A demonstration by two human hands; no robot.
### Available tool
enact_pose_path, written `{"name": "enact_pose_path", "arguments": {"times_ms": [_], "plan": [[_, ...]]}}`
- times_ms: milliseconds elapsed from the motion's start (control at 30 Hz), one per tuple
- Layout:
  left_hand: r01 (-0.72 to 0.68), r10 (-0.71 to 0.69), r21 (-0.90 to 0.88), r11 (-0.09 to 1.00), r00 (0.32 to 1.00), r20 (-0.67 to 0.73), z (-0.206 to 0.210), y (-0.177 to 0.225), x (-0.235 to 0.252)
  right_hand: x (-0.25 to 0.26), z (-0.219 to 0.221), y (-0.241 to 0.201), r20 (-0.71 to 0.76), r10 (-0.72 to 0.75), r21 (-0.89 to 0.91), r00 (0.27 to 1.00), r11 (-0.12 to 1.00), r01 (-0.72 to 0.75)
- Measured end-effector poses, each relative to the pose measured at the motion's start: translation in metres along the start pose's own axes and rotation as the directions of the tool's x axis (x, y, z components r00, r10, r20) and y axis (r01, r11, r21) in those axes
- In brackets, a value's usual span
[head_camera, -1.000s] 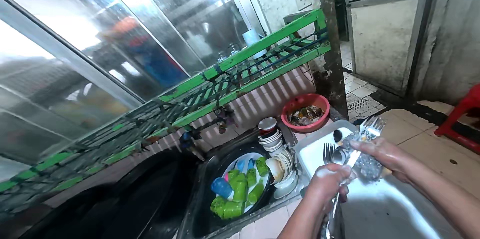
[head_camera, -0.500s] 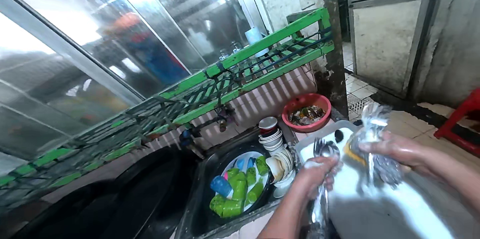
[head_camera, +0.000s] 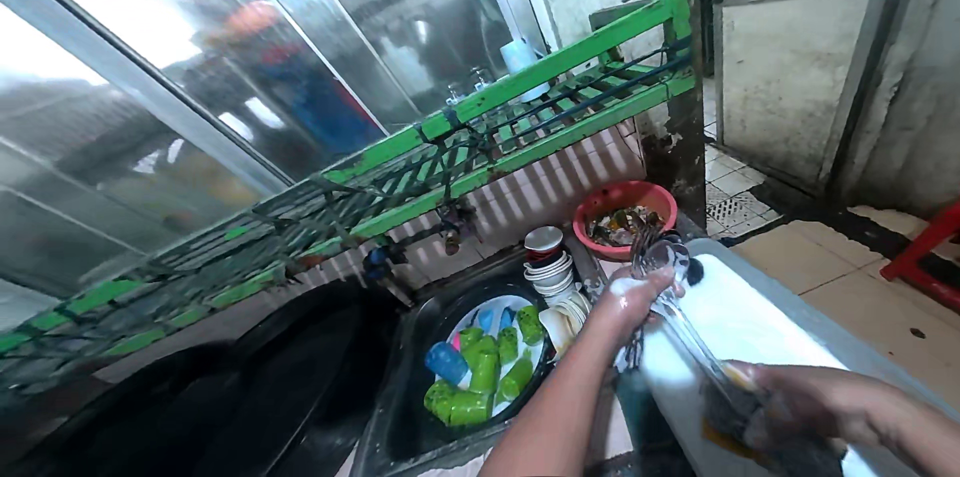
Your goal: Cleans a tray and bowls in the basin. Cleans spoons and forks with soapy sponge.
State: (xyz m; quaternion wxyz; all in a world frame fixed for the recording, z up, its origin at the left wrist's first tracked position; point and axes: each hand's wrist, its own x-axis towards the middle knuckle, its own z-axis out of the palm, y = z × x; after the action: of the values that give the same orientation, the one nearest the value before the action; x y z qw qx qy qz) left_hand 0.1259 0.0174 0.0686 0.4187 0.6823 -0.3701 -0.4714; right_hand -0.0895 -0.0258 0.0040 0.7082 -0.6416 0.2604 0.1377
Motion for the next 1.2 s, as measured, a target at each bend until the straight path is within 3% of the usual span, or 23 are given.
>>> {"name": "enact_pose_path", "arguments": {"times_ms": [100,167,233,367,433,500,533,567,667,733,867,1000,1067,1133,1200], "plan": [[-0.041,0.039,-0.048,0.998,0.999,-0.030,-0.008,-0.007,0.000,-0.002,-0.014,-0.001,-0.127,0.041,-0.113,0.991,0.992,-0.055],[-0.058,0.055,-0.080,0.995,0.998,-0.040,-0.007,-0.007,-0.001,-0.002,-0.024,0.003,-0.248,0.047,-0.041,0.968,0.997,-0.059],[-0.037,0.036,0.033,0.999,0.999,0.040,-0.010,-0.006,-0.002,-0.005,-0.033,0.002,-0.328,0.045,0.013,0.944,0.999,-0.043],[-0.061,-0.017,0.345,0.937,0.976,0.218,-0.007,-0.012,-0.004,-0.015,-0.033,-0.027,-0.452,-0.023,-0.055,0.892,0.998,-0.002],[-0.049,0.001,0.244,0.968,0.981,0.194,-0.006,-0.021,0.001,-0.022,-0.027,-0.046,-0.625,-0.062,-0.002,0.778,0.997,0.078],[-0.060,0.056,0.018,0.998,0.981,0.184,-0.006,-0.027,0.003,-0.024,-0.028,-0.053,-0.770,-0.051,0.057,0.636,0.987,0.148],[-0.082,0.101,-0.100,0.992,0.975,0.199,-0.007,-0.029,0.004,-0.021,-0.030,-0.049,-0.789,-0.031,0.091,0.613,0.982,0.167],[-0.108,0.150,-0.191,0.976,0.963,0.222,-0.009,-0.029,0.003,-0.018,-0.031,-0.043,-0.767,-0.013,0.120,0.641,0.979,0.164],[-0.124,0.212,-0.308,0.943,0.938,0.273,-0.012,-0.022,0.000,-0.011,-0.028,-0.019,-0.575,-0.002,0.173,0.818,0.977,0.124],[-0.059,0.166,-0.338,0.939,0.940,0.297,-0.010,-0.020,-0.002,-0.005,-0.024,-0.008,-0.565,-0.033,0.223,0.824,0.956,0.192],[0.069,0.021,-0.371,0.926,0.972,0.233,-0.001,-0.028,-0.001,-0.010,-0.022,-0.025,-0.794,-0.032,0.225,0.607,0.912,0.342],[0.074,0.026,-0.354,0.932,0.963,0.270,0.012,-0.043,0.000,-0.022,-0.039,-0.056,-0.924,-0.079,0.058,0.375,0.939,0.340],[0.061,0.029,-0.319,0.946,0.962,0.270,0.017,-0.049,0.000,-0.031,-0.050,-0.067,-0.943,-0.096,0.029,0.320,0.930,0.366],[0.043,0.024,-0.323,0.946,0.980,0.198,0.020,-0.048,0.000,-0.044,-0.048,-0.076,-0.915,-0.114,0.073,0.388,0.898,0.434],[-0.006,0.033,-0.357,0.934,0.997,0.070,0.021,-0.042,0.003,-0.049,-0.037,-0.071,-0.787,-0.196,0.184,0.585,0.830,0.527]]}}
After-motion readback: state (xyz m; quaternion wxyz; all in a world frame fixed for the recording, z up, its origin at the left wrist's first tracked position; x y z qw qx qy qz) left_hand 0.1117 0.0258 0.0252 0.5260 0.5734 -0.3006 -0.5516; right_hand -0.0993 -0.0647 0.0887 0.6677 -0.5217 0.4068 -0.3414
